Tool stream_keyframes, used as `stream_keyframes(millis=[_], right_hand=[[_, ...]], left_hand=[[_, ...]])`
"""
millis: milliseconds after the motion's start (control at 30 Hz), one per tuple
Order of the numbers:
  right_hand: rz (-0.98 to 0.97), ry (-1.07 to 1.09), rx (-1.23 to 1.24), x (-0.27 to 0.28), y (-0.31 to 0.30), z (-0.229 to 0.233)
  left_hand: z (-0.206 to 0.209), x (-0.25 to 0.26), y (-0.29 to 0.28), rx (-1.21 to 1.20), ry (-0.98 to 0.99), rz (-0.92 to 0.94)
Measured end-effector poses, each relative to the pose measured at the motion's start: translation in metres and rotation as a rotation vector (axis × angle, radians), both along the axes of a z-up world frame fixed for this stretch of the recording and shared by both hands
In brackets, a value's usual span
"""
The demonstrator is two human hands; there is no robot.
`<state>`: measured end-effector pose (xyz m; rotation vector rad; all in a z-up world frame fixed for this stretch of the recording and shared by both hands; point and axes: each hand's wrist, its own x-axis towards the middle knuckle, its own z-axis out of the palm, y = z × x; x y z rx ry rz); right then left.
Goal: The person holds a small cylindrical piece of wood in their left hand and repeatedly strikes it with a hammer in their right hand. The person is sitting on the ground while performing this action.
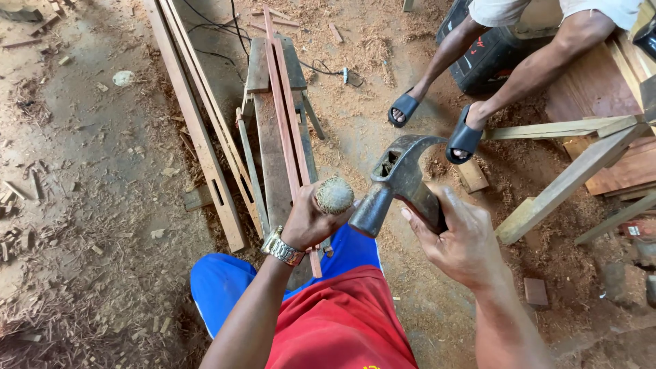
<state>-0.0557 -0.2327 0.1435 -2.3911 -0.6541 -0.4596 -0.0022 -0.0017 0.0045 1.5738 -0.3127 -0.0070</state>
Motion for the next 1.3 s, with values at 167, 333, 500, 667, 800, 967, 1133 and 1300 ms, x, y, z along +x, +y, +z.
stream_keyframes(millis=[167, 333, 500, 667, 800, 967, 1133, 1300], right_hand=[[0.0, -0.033, -0.022, 0.001, 0.002, 0.006], [0.005, -0.061, -0.048, 0.002, 0.005, 0.01], [0.005, -0.037, -0.011, 0.007, -0.009, -0.002], [0.101, -0.146, 0.116, 0.015, 0.001, -0.007], [0.1, 0.163, -0.061, 0.018, 0.01, -0.021], [0.015, 0.285, -0.448, 0.012, 0.026, -0.002], [0.061, 0.156, -0.405, 0.01, 0.026, 0.009], [0.126, 0.009, -0.281, 0.007, 0.013, 0.01]], left_hand=[[0.007, -0.002, 0.002, 0.054, -0.019, 0.027], [-0.01, 0.003, 0.0, -0.019, -0.028, 0.015], [0.004, -0.005, 0.003, -0.127, 0.108, -0.028], [0.006, -0.01, 0.007, 0.02, 0.038, 0.039], [0.003, -0.004, 0.006, -0.53, 0.386, -0.07], [-0.017, -0.008, 0.01, -0.506, 0.201, -0.13], [-0.013, -0.007, 0.019, -0.133, -0.097, -0.098], [0.003, -0.001, 0.011, -1.034, 0.766, -0.144]])
